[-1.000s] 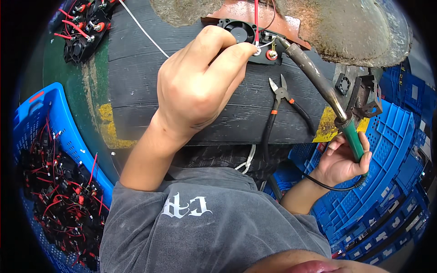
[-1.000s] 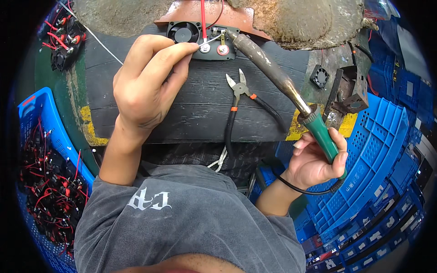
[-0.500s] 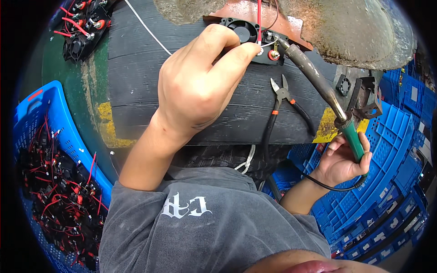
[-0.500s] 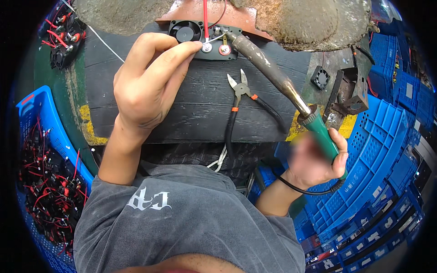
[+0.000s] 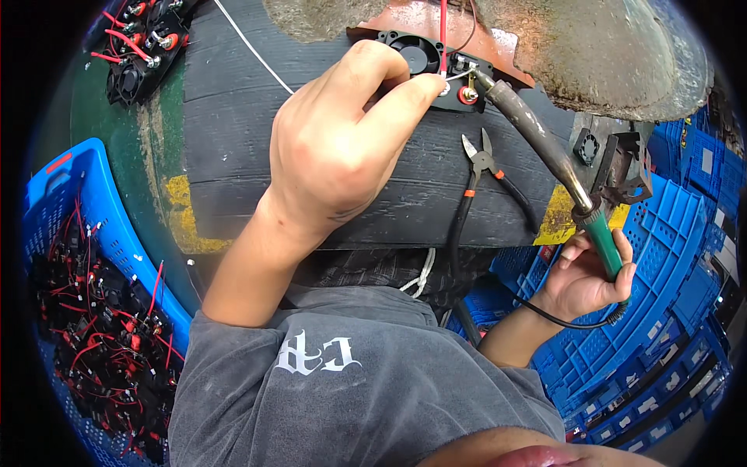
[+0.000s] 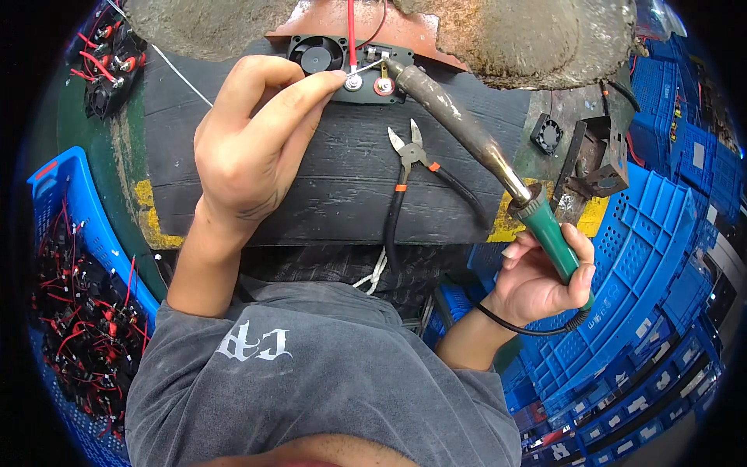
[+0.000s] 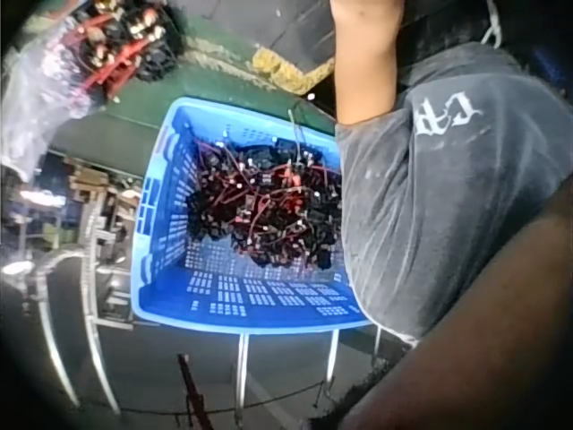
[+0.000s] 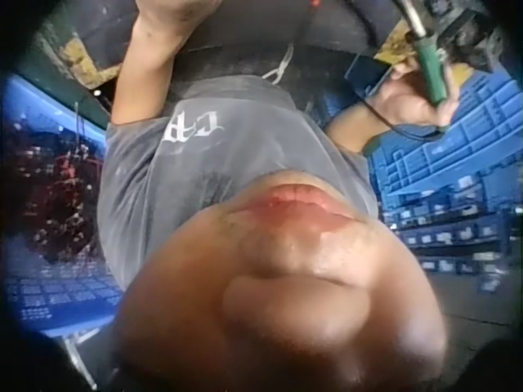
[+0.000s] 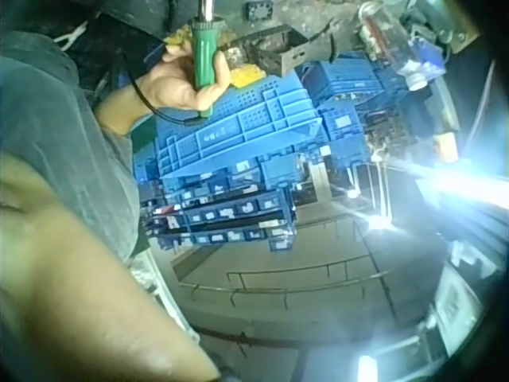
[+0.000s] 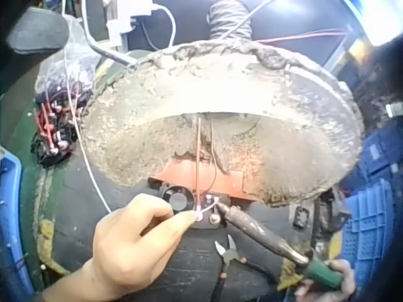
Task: Soldering wires onto small electronic cooling fans and trimming them with wire cutters on an assembly line.
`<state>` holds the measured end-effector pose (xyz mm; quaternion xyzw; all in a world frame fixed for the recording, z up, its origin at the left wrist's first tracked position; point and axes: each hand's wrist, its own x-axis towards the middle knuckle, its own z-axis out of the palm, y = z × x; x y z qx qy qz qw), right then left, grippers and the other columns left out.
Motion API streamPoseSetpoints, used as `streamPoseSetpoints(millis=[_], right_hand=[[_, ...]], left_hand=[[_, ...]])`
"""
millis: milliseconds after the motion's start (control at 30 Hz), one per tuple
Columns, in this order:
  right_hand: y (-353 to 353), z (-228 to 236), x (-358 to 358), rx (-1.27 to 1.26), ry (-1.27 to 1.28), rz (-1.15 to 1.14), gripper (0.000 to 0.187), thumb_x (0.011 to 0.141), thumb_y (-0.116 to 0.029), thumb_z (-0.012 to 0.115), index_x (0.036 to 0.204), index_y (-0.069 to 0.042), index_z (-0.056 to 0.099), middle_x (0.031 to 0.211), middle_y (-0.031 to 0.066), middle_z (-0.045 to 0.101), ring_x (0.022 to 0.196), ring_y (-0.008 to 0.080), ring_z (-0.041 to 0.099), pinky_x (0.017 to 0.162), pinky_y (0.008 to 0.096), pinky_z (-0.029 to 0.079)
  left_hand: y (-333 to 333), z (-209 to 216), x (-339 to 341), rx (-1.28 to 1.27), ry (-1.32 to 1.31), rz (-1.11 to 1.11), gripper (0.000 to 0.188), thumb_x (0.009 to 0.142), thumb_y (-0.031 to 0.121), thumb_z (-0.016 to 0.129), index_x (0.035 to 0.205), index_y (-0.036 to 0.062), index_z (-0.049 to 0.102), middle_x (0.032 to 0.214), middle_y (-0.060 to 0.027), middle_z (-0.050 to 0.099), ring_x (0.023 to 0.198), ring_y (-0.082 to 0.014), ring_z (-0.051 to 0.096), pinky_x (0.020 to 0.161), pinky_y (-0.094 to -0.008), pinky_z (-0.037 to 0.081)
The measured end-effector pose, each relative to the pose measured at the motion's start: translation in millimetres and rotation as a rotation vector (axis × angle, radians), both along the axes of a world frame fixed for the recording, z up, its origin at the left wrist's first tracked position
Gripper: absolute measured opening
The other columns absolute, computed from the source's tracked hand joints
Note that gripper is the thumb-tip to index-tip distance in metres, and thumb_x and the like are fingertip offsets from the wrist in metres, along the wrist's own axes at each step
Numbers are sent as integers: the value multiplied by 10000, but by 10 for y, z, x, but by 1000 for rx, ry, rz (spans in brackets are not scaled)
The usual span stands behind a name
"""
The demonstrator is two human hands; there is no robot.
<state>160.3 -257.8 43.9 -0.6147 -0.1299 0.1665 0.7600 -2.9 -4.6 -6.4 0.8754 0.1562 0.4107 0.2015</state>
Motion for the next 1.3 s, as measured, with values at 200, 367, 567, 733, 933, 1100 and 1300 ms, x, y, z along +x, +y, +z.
streamPoseSetpoints(millis=[200, 367, 567, 733, 933, 1100, 1300], right_hand=[[-9, 5, -2, 8, -5, -4, 526, 934, -468, 474, 1100, 3, 639, 787, 206, 648, 581, 233, 605, 418, 249, 467], [14, -1, 2, -5, 5, -31, 533, 934, -470, 470, 1105, 8, 633, 775, 210, 644, 581, 234, 608, 410, 251, 468], [36, -9, 12, -20, -2, -49, 531, 928, -463, 473, 1111, 10, 628, 768, 215, 644, 567, 233, 605, 398, 242, 457], [34, -19, 19, -22, -7, -47, 533, 926, -461, 471, 1120, 11, 625, 768, 218, 646, 563, 232, 605, 395, 241, 457], [37, -15, 17, -18, 2, -71, 526, 939, -464, 446, 1103, 3, 622, 760, 227, 658, 514, 233, 597, 388, 255, 458], [46, -3, 13, -8, 11, -107, 521, 948, -471, 430, 1083, -5, 619, 748, 236, 665, 468, 234, 591, 375, 271, 458], [63, -10, 6, -28, 2, -104, 527, 949, -476, 428, 1085, -4, 620, 752, 239, 666, 467, 237, 589, 380, 271, 459]], left_hand=[[-4, 8, -1, 0, 0, 4, 282, 697, -62, 751, 963, 26, 728, 822, -60, 548, 641, -158, 573, 554, -279, 464], [-10, 5, 2, -1, -14, 4, 295, 691, -82, 742, 968, 20, 727, 846, -59, 537, 647, -149, 571, 551, -275, 463], [-14, 0, 20, 16, -25, 18, 340, 666, -116, 717, 976, 23, 728, 862, -53, 530, 652, -144, 570, 549, -272, 465], [-12, -18, 34, 26, -23, 9, 368, 653, -123, 709, 990, 23, 727, 876, -57, 529, 676, -148, 571, 564, -271, 470], [-24, 1, 24, 6, -12, -19, 379, 653, -132, 699, 1003, 10, 723, 894, -68, 525, 716, -166, 569, 584, -275, 472], [-32, 4, 25, -6, -35, -37, 371, 657, -142, 697, 1002, -8, 721, 891, -75, 518, 717, -167, 556, 579, -276, 456], [-38, 2, 23, -13, -34, -40, 355, 664, -147, 700, 994, -17, 717, 898, -82, 518, 717, -167, 551, 581, -272, 450]])
